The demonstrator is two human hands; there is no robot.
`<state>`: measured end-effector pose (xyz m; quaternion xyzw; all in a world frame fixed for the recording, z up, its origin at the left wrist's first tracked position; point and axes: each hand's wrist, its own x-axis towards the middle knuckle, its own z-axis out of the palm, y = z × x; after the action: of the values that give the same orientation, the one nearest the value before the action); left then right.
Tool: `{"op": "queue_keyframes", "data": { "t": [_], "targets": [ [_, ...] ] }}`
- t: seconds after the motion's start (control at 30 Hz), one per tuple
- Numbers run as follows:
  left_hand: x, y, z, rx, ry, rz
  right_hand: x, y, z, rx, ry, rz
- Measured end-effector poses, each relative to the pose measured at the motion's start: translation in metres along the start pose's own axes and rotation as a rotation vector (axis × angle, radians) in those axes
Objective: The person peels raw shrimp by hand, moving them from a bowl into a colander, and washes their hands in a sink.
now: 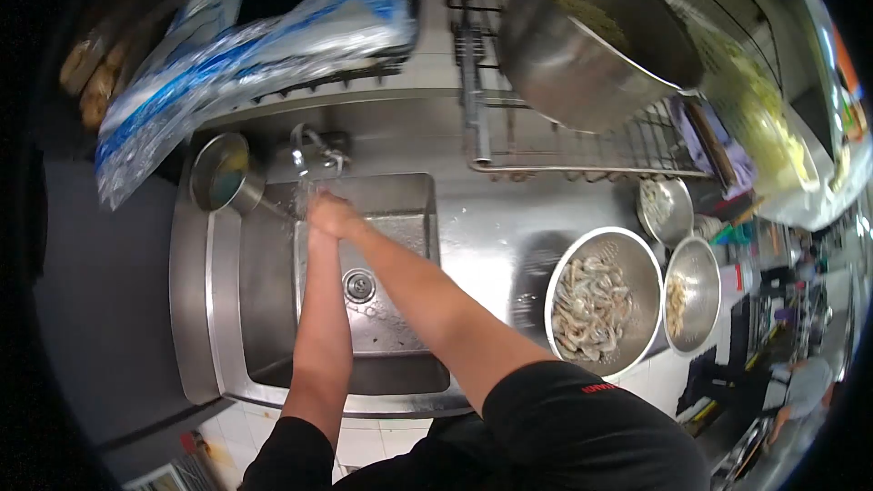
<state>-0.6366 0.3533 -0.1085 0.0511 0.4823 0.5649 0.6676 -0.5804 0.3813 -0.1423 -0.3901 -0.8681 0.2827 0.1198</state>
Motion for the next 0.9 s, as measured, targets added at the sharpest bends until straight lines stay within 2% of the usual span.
{"op": "queue_keyframes", "data": {
  "t": [0.07,0.13,0.23,0.3,0.33,0.4,0.43,0.47,0.53,0.57,0.6,0.63,0.67,0.7,0.73,0.8,0.83,0.87,0.9],
  "targets": [
    [0.003,-0.010,0.003,-0.010,-0.002,0.017,-0.007,-0.024,0.002,0.182,0.457,0.429],
    [0.014,-0.012,0.002,0.011,0.010,0.012,-0.052,-0.066,-0.068,0.428,0.405,0.670],
    [0.029,-0.003,0.005,0.095,0.037,-0.017,-0.086,-0.062,-0.069,0.256,0.468,0.706],
    [0.028,-0.002,0.010,0.189,0.067,0.015,-0.123,-0.062,-0.080,0.043,0.425,0.505],
    [0.032,-0.002,0.012,0.284,0.080,0.107,-0.140,-0.058,-0.085,-0.035,0.419,0.438],
    [0.058,0.001,0.013,0.652,0.179,0.506,-0.189,-0.049,-0.090,0.019,0.538,0.228],
    [0.073,-0.002,0.009,0.990,0.293,0.921,-0.223,-0.047,-0.109,0.121,0.419,0.226],
    [0.093,-0.003,0.006,0.988,0.275,0.921,-0.261,-0.044,-0.134,0.218,0.301,0.218],
    [0.123,-0.006,0.007,1.637,0.362,0.887,-0.339,-0.036,-0.156,0.179,0.583,0.166],
    [0.030,0.014,0.070,1.436,0.150,0.118,-0.376,-0.028,-0.170,0.123,0.676,0.182],
    [0.042,0.015,0.071,1.442,0.144,0.127,-0.417,-0.024,-0.187,0.021,0.627,0.307],
    [0.067,0.022,0.065,1.283,0.119,0.123,-0.450,-0.010,-0.196,-0.053,0.605,0.407],
    [0.090,0.029,0.063,1.121,0.093,0.121,-0.480,0.011,-0.193,-0.180,0.519,0.604],
    [0.103,0.037,0.067,1.092,0.046,0.045,-0.506,0.024,-0.194,-0.277,0.340,0.828],
    [0.092,0.033,0.076,1.100,0.045,0.055,-0.529,0.038,-0.191,-0.501,0.258,0.701],
    [0.052,0.014,0.094,0.566,0.147,0.163,-0.544,0.055,-0.187,-0.648,0.058,0.628],
    [0.039,0.007,0.105,0.773,0.103,0.191,-0.547,0.065,-0.182,-0.649,0.069,0.618],
    [0.055,-0.009,0.085,0.750,-0.285,0.408,-0.548,0.074,-0.175,-0.700,0.046,0.537],
    [0.007,-0.029,0.123,1.019,-0.133,0.452,-0.547,0.081,-0.168,-0.748,0.023,0.453]
  ]
}}
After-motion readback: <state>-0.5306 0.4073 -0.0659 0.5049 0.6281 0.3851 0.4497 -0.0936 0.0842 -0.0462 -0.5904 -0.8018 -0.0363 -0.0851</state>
